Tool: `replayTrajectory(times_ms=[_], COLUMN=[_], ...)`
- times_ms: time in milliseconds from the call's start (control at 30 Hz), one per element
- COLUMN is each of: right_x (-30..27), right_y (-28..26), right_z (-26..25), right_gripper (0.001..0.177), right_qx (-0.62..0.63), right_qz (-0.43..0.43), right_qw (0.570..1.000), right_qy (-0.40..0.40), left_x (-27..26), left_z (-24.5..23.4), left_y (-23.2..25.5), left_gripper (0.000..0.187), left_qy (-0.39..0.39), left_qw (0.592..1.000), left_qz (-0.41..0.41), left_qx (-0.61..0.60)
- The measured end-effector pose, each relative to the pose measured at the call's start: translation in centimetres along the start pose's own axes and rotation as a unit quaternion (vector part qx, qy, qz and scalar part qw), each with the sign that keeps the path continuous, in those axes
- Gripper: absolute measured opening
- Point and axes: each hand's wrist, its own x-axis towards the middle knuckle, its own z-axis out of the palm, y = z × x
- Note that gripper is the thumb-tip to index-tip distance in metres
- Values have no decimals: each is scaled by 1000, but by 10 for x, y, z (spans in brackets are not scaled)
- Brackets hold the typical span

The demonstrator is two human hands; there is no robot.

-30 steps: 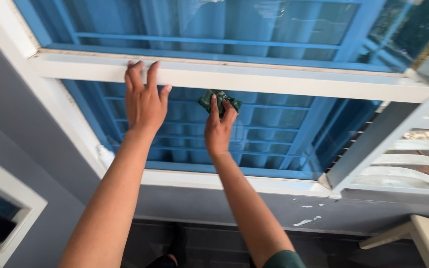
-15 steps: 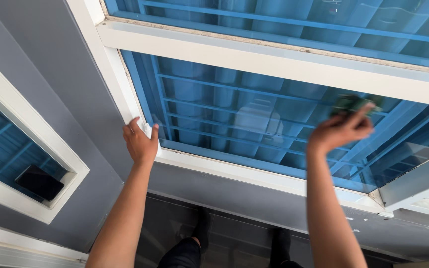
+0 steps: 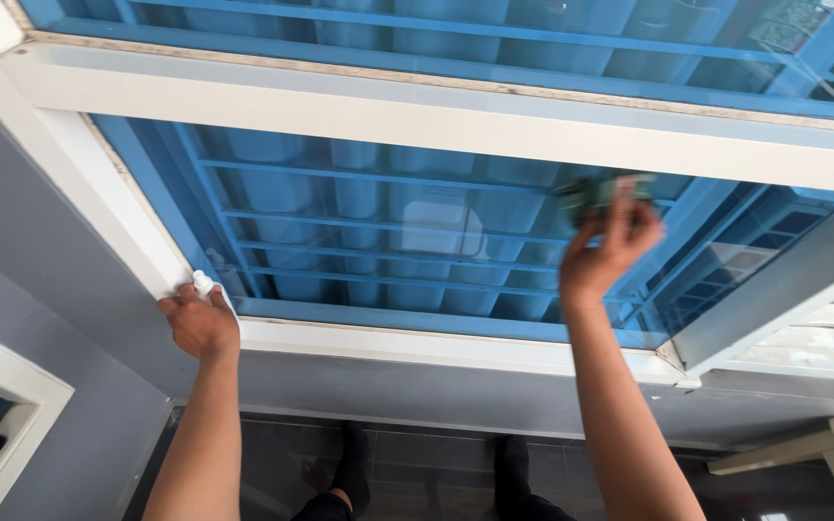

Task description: The person cleans a window by first scrubbing the white frame with a green sponge, then spraying a cleaning solution onto the glass and wiping it with the sponge. The task is performed on a balcony with a white railing and blue-tinted window panes.

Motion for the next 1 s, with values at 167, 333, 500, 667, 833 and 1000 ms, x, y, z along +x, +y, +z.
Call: replayTrajectory(times_ms=[167, 333, 500, 667, 833, 1000], right_x=[22, 9, 45, 157, 252, 243], right_y=[35, -24, -58, -36, 22, -31], right_z=[9, -8, -73, -98, -57, 18], right_gripper=[49, 56, 52, 46, 45, 64], right_qx=[8, 17, 117, 132, 63, 38], right_qz=[157, 18, -64, -34, 74, 55], right_qw=[979, 999, 987, 989, 986, 995], right_qy=[133, -47, -93, 59, 139, 76], left_x=[-27, -50, -52, -34, -39, -37], left_z=[-23, -108, -225, -292, -291, -270], left_y=[19, 108, 219, 342, 410, 428], left_gripper=[32, 37, 38, 47, 44, 37], left_qy=[70, 111, 111, 143, 183, 191], left_qw=[978, 892, 778, 737, 725, 746], left_qz=[22, 93, 198, 307, 396, 369], left_qx=[-197, -428, -586, -585, -533, -521])
